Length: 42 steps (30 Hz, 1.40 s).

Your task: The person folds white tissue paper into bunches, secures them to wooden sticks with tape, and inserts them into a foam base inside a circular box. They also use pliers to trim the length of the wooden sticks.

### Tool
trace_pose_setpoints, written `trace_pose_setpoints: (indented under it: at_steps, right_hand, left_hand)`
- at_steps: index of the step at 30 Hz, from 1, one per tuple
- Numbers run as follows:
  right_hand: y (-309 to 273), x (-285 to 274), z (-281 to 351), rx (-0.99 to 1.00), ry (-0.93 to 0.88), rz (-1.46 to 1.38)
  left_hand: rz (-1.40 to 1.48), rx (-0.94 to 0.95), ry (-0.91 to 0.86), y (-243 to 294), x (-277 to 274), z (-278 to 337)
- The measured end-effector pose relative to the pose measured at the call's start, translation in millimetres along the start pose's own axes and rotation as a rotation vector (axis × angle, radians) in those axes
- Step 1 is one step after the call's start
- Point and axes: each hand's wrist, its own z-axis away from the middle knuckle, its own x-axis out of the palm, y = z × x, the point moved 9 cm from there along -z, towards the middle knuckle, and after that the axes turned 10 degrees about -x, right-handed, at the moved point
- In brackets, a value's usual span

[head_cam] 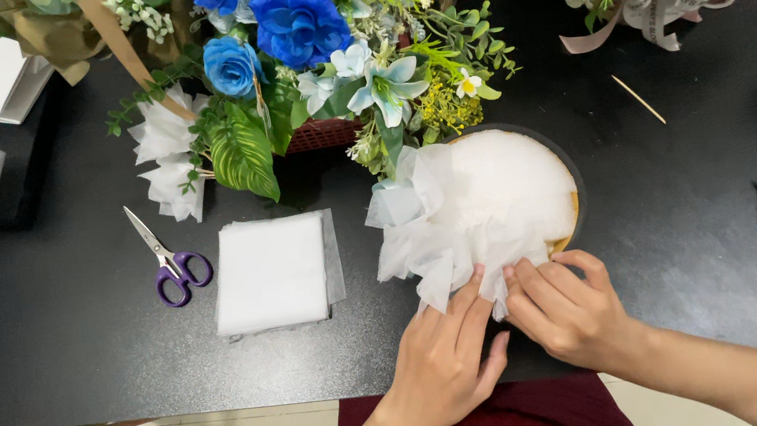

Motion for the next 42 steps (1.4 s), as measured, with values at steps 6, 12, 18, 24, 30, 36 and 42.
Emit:
trace_pose_setpoints:
  at_steps: [6, 12, 18, 24, 30, 36, 42]
  right_hand:
    - [26, 7, 26, 0.306, 0.058, -0.453]
    - [36, 13, 55, 0.424, 0.207, -0.533]
    - [35, 7, 55, 0.137, 0.278, -0.399]
    - [44, -2, 70, 0.131, 0.197, -0.317]
    - [45, -13, 78, 0.294, 0.302, -0.353]
    - [25, 17, 30, 0.081, -0.011, -0.518]
    - [73, 8, 70, 0.318, 0.251, -0.625]
  left_hand:
    - [0.060, -0.029, 0.049, -2, -5, 7]
    - [0.127, -0.011, 0.095, 0, -5, 10]
    - [0.042, -0.026, 0.063, -3, 0, 9]
    - [0.045, -0.084, 0.175, -19, -3, 20]
    - [-0.070, -0.106, 0.148, -14, -2, 12]
    - [-0.031, -0.088, 0.141, -20, -11, 17]
    - [-0.062, -0.248, 0.479, -84, -77, 51]
